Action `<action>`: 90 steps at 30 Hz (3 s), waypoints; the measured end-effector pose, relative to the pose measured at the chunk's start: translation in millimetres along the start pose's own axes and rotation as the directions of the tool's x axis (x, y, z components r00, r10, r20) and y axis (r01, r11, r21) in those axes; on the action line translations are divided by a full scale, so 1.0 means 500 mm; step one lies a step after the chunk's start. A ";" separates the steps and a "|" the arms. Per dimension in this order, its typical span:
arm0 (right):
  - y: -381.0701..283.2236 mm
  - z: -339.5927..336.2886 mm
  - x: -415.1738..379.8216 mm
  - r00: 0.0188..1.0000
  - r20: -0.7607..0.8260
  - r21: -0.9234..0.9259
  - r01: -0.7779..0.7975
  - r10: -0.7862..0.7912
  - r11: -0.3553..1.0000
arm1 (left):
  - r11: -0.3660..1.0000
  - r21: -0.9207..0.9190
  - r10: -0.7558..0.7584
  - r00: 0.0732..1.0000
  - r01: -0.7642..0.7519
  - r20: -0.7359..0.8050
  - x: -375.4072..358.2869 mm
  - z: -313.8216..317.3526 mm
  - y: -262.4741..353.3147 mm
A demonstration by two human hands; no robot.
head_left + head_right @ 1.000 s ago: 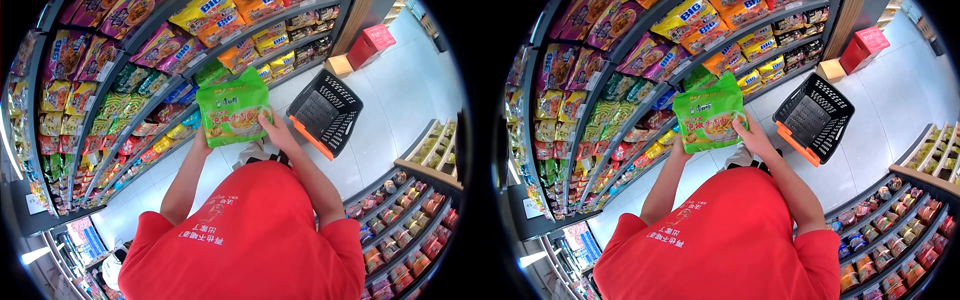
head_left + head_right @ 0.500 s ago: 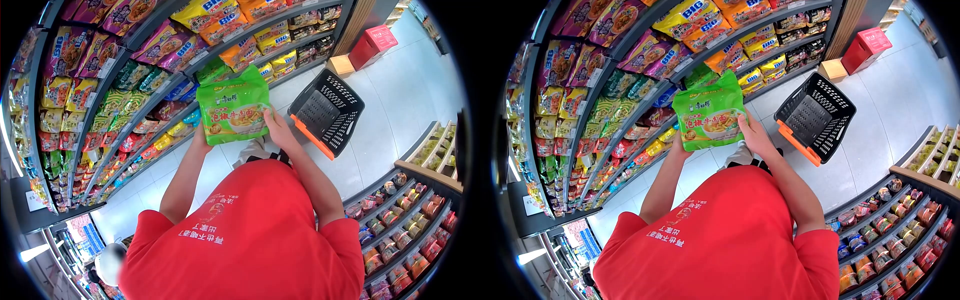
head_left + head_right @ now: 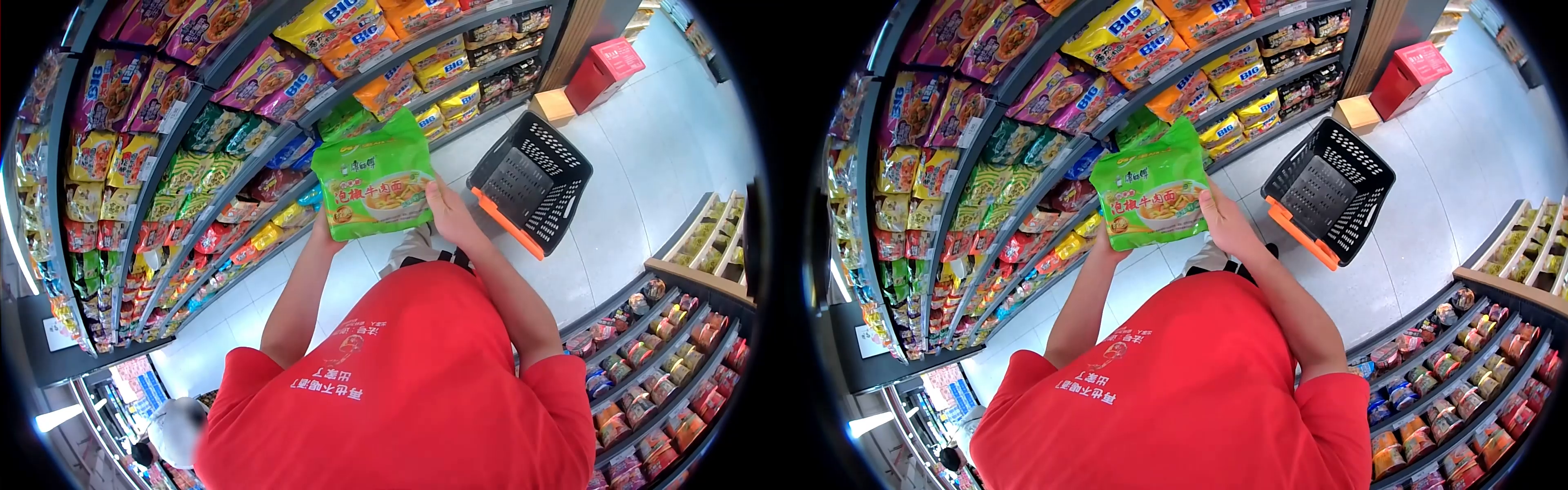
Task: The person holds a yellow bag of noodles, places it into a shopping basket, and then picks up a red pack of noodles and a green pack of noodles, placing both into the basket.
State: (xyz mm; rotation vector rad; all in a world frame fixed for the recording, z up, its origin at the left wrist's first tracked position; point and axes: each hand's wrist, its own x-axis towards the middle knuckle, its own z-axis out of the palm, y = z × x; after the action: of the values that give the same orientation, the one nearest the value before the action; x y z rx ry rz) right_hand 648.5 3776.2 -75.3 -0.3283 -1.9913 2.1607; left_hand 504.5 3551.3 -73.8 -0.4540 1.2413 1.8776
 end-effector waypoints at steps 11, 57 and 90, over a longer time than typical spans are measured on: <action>0.017 -0.009 0.000 1.000 0.009 0.011 -0.023 0.023 1.000 | 1.000 0.027 0.001 1.000 0.000 -0.028 -0.008 0.025 0.003; 0.112 -0.106 -0.141 0.923 -0.276 0.482 -0.110 0.270 0.869 | 0.899 0.435 -0.060 0.998 0.053 0.001 0.042 0.144 -0.093; 0.141 -0.094 -0.057 0.900 -0.259 0.763 -0.031 0.350 0.645 | 0.318 0.874 0.303 0.913 -0.368 0.274 -0.023 0.206 -0.022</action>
State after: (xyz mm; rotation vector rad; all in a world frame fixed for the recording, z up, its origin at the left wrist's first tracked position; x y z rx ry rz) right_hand 690.3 3807.4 -148.1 -0.7768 -0.7564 2.5599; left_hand 534.3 3639.2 -26.3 0.5387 2.2182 1.1346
